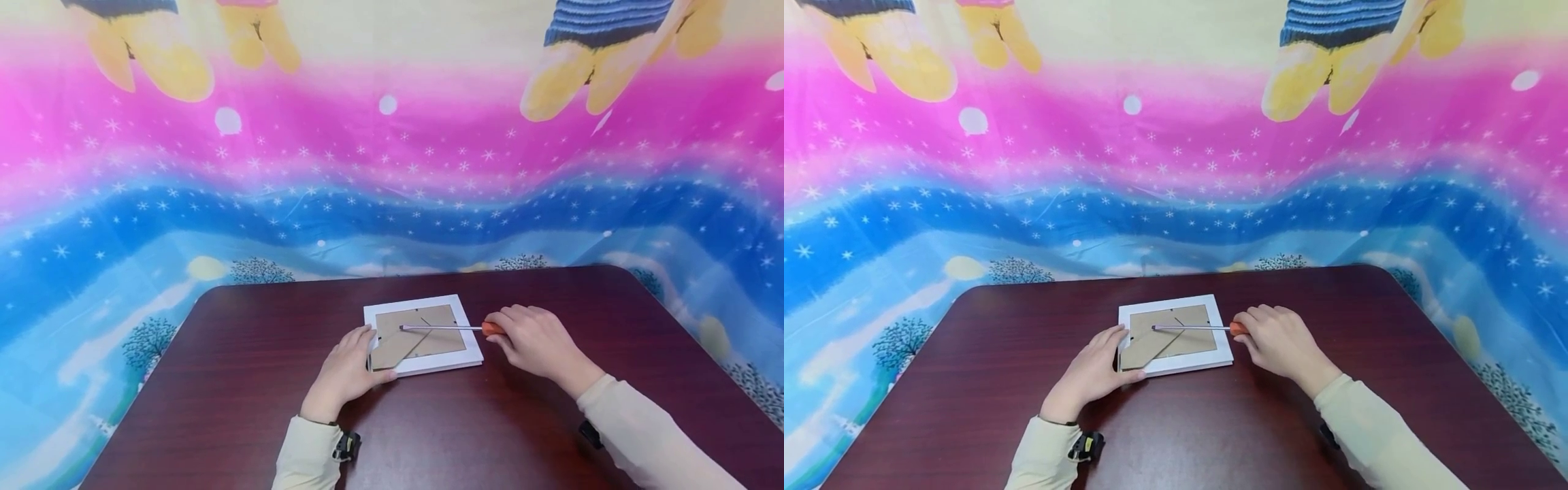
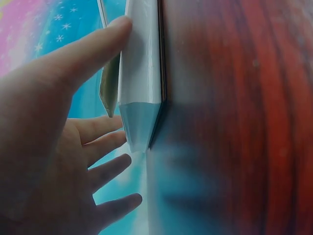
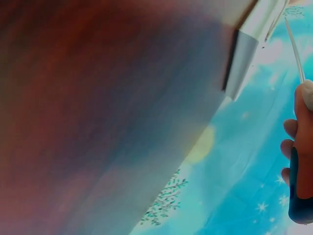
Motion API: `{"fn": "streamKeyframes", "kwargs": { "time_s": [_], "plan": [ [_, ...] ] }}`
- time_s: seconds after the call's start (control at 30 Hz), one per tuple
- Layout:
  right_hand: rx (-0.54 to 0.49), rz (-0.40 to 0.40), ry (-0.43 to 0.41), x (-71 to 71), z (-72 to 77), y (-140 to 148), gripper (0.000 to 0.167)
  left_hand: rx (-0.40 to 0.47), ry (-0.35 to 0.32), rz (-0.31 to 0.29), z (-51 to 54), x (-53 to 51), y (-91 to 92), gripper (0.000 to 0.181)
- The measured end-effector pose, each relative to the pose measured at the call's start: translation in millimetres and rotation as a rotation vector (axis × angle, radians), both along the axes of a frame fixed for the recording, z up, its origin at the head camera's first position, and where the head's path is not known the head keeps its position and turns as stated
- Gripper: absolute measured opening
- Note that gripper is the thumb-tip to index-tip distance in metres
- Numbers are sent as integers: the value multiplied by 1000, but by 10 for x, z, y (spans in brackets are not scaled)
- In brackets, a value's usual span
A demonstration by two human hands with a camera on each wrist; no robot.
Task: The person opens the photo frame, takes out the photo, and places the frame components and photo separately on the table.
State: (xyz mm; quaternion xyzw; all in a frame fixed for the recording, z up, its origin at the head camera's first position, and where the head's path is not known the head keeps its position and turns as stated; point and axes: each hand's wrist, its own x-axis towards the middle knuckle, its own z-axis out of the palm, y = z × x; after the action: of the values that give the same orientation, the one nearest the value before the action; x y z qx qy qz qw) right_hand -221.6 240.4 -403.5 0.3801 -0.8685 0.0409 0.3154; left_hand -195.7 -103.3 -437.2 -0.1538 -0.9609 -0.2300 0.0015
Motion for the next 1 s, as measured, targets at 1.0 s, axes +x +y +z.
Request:
{"fn": "streamKeyframes", "kwargs": {
  "time_s": [1.0],
  "plan": [
    [95, 65, -171, -280, 391, -332, 13, 13, -25, 18, 4, -21, -108, 83]
  ]
}}
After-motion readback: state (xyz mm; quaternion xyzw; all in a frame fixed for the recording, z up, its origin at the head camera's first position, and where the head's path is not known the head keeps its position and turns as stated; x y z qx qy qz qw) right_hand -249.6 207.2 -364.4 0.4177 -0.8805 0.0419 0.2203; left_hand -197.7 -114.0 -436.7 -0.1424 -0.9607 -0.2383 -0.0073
